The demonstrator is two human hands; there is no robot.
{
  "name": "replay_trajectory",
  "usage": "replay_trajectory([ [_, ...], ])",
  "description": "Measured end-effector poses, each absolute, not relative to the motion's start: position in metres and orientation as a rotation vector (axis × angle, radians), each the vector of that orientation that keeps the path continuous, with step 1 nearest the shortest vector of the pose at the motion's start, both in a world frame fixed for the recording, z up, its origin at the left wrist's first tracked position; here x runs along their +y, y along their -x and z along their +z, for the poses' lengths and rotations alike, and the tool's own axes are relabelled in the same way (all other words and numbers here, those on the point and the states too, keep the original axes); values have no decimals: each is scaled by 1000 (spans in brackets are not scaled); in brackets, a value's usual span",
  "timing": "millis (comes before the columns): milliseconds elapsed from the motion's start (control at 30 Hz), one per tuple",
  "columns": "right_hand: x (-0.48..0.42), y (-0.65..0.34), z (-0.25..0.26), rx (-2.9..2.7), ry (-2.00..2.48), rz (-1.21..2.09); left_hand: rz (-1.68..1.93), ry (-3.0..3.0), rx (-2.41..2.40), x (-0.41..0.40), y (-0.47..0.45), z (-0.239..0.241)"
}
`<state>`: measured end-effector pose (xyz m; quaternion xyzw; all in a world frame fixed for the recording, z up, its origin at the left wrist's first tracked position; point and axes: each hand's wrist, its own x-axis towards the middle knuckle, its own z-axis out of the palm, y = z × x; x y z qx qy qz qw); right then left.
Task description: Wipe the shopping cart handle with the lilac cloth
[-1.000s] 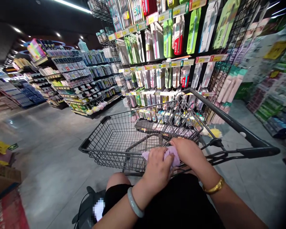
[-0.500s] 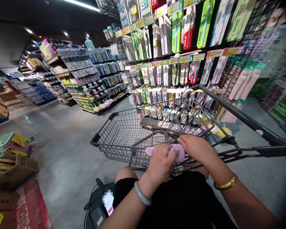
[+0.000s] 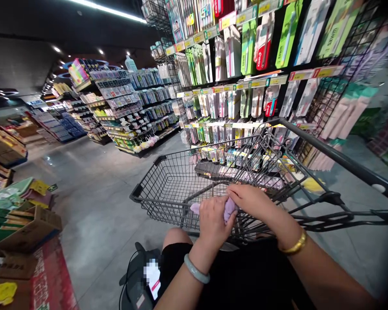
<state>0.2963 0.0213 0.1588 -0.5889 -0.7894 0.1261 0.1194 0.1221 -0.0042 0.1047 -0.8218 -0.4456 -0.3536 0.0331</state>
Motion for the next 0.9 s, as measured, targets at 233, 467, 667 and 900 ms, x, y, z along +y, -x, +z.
replay_trajectory([
  [233, 26, -283, 140, -2408, 1676, 444, -1193, 2418, -1501, 11, -58, 98],
  [467, 21, -280, 137, -2434, 1655, 370, -1124, 2526, -1316, -13, -78, 92],
  [667, 18, -280, 144, -2456, 1661, 380, -1286, 2366, -1600, 12, -29, 94],
  [900, 10, -255, 142, -2695, 1508, 272, -1212, 2418, -1572, -11, -66, 98],
])
